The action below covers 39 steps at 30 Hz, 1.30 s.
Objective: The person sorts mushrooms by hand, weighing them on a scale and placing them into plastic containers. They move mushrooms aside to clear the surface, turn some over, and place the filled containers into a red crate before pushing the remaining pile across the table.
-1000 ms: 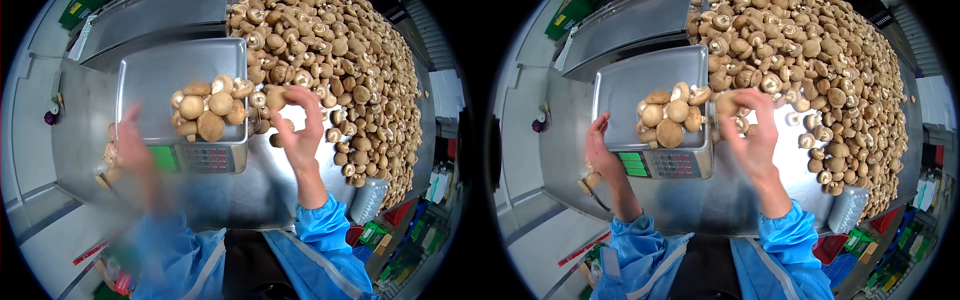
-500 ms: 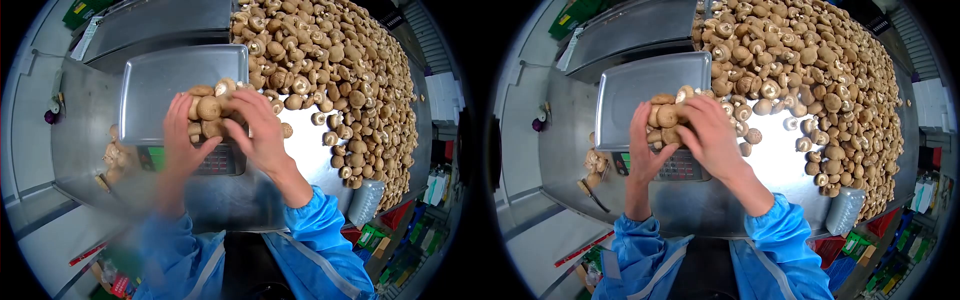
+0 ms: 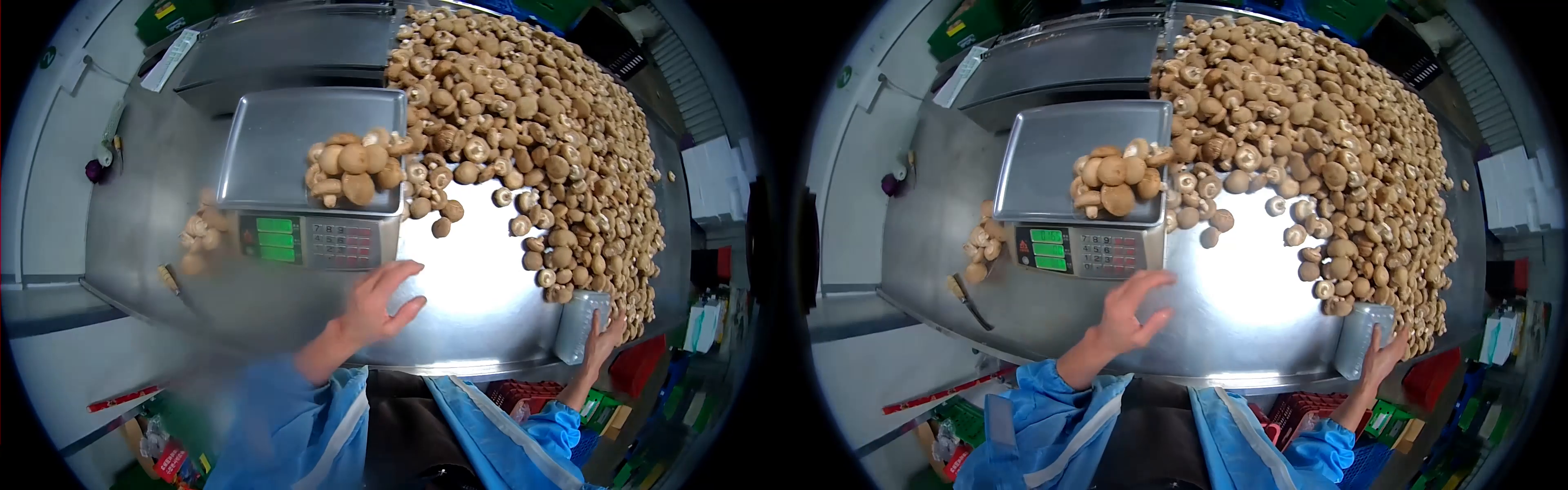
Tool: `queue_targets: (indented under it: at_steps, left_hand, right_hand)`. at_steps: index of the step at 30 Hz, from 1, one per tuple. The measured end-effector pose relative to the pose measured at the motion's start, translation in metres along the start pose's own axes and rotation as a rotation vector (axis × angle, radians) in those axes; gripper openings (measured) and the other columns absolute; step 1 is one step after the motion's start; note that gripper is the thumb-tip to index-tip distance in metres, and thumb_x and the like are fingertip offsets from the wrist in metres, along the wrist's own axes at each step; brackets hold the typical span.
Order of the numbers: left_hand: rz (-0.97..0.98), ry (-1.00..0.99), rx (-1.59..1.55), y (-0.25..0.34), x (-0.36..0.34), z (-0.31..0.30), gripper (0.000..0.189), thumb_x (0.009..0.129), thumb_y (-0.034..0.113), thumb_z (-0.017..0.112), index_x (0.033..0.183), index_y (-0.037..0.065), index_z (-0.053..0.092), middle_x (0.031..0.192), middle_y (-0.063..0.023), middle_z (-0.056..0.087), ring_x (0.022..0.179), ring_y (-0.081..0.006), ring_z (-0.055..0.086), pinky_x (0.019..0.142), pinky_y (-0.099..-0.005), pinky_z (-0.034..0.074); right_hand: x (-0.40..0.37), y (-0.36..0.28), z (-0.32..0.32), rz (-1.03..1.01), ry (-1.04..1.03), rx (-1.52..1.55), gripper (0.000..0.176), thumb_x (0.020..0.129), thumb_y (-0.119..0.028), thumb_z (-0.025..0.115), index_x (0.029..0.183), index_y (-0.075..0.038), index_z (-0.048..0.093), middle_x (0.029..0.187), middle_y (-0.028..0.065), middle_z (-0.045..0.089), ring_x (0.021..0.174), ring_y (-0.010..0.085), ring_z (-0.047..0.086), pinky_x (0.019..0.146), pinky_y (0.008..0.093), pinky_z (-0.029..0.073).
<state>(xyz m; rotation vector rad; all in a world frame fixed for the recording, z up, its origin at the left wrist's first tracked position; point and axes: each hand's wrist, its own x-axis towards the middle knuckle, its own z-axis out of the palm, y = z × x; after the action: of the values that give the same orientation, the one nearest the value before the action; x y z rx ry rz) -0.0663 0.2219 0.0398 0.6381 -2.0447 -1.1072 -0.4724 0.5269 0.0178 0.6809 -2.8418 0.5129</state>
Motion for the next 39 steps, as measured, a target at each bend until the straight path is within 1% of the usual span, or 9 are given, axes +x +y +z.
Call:
queue_targets:
  at_steps: [2,3,6,11,14,21,27,36,39]
  left_hand:
    - [0.0,-0.071,-0.079,0.013,-0.007,0.02,0.042,0.078,0.009,0.072,0.117,0.0,0.06,0.111,-0.0168,0.067,0.098,-0.0314,0.067,0.086,-0.0361,0.054]
    - [0.029,-0.099,-0.086,0.019,-0.009,0.03,0.039,0.08,0.008,0.071,0.117,0.0,0.06,0.108,-0.0161,0.067,0.094,-0.0293,0.067,0.083,-0.0349,0.054]
    - [0.053,-0.199,-0.133,0.036,-0.014,0.053,0.038,0.081,0.009,0.071,0.116,0.0,0.06,0.105,-0.0155,0.067,0.091,-0.0276,0.067,0.081,-0.0344,0.054]
    - [0.088,-0.323,-0.144,0.049,-0.021,0.076,0.035,0.084,0.009,0.07,0.117,0.0,0.06,0.103,-0.0143,0.068,0.091,-0.0254,0.068,0.079,-0.0333,0.055]
    - [0.103,-0.358,-0.146,0.048,-0.026,0.085,0.035,0.086,0.011,0.068,0.118,0.001,0.057,0.1,-0.014,0.068,0.088,-0.0263,0.069,0.075,-0.0339,0.056]
    - [0.062,-0.354,-0.174,0.047,-0.027,0.095,0.031,0.087,0.007,0.066,0.116,0.001,0.058,0.1,-0.0142,0.068,0.086,-0.027,0.07,0.074,-0.0337,0.056]
    - [-0.01,-0.388,-0.198,0.04,-0.032,0.098,0.026,0.087,0.003,0.065,0.113,0.0,0.061,0.1,-0.0156,0.07,0.087,-0.0261,0.071,0.074,-0.032,0.057]
    - [-0.046,-0.405,-0.239,0.037,-0.032,0.1,0.023,0.088,0.001,0.063,0.111,0.0,0.062,0.097,-0.0137,0.069,0.08,-0.0214,0.07,0.069,-0.0295,0.056]
    - [-0.056,-0.411,-0.251,0.035,-0.035,0.101,0.022,0.088,0.0,0.063,0.111,0.0,0.062,0.097,-0.0129,0.069,0.08,-0.0209,0.07,0.069,-0.0292,0.056]
  right_hand:
    - [-0.008,0.034,0.005,0.076,-0.214,0.041,0.073,0.089,-0.032,0.07,0.145,0.002,0.038,0.142,0.0256,0.045,0.131,0.0401,0.043,0.109,0.0438,0.035]
    - [-0.014,0.043,0.011,-0.023,-0.279,0.254,0.08,0.084,-0.033,0.074,0.146,0.002,0.036,0.146,0.0247,0.042,0.134,0.0407,0.038,0.11,0.0446,0.033]
    - [-0.037,0.058,0.027,-0.074,-0.137,-0.153,0.082,0.083,-0.031,0.076,0.146,0.001,0.036,0.149,0.0237,0.038,0.137,0.0416,0.035,0.111,0.0461,0.033]
    - [-0.028,0.065,0.01,0.12,-0.24,0.133,0.094,0.069,-0.032,0.086,0.144,0.0,0.039,0.147,0.0245,0.04,0.135,0.0404,0.038,0.11,0.0465,0.034]
    - [-0.02,0.044,-0.006,0.127,-0.332,0.177,0.097,0.064,-0.029,0.088,0.142,0.002,0.04,0.143,0.0245,0.044,0.131,0.0403,0.042,0.108,0.0462,0.036]
    - [-0.02,0.044,0.015,0.068,-0.152,-0.044,0.099,0.059,-0.027,0.09,0.14,0.002,0.042,0.136,0.026,0.05,0.125,0.0401,0.048,0.104,0.0453,0.041]
    - [-0.011,0.025,0.002,0.073,-0.24,-0.011,0.098,0.056,-0.026,0.091,0.138,0.0,0.044,0.119,0.0236,0.06,0.108,0.0394,0.059,0.092,0.046,0.048]
    - [-0.02,0.023,0.006,0.037,-0.094,-0.143,0.094,0.054,-0.026,0.091,0.135,-0.002,0.049,0.112,0.0223,0.064,0.104,0.0396,0.061,0.088,0.0461,0.05]
    - [-0.013,0.024,0.004,0.095,-0.189,-0.036,0.094,0.054,-0.024,0.091,0.136,-0.005,0.049,0.112,0.0215,0.065,0.104,0.0393,0.061,0.089,0.046,0.049]
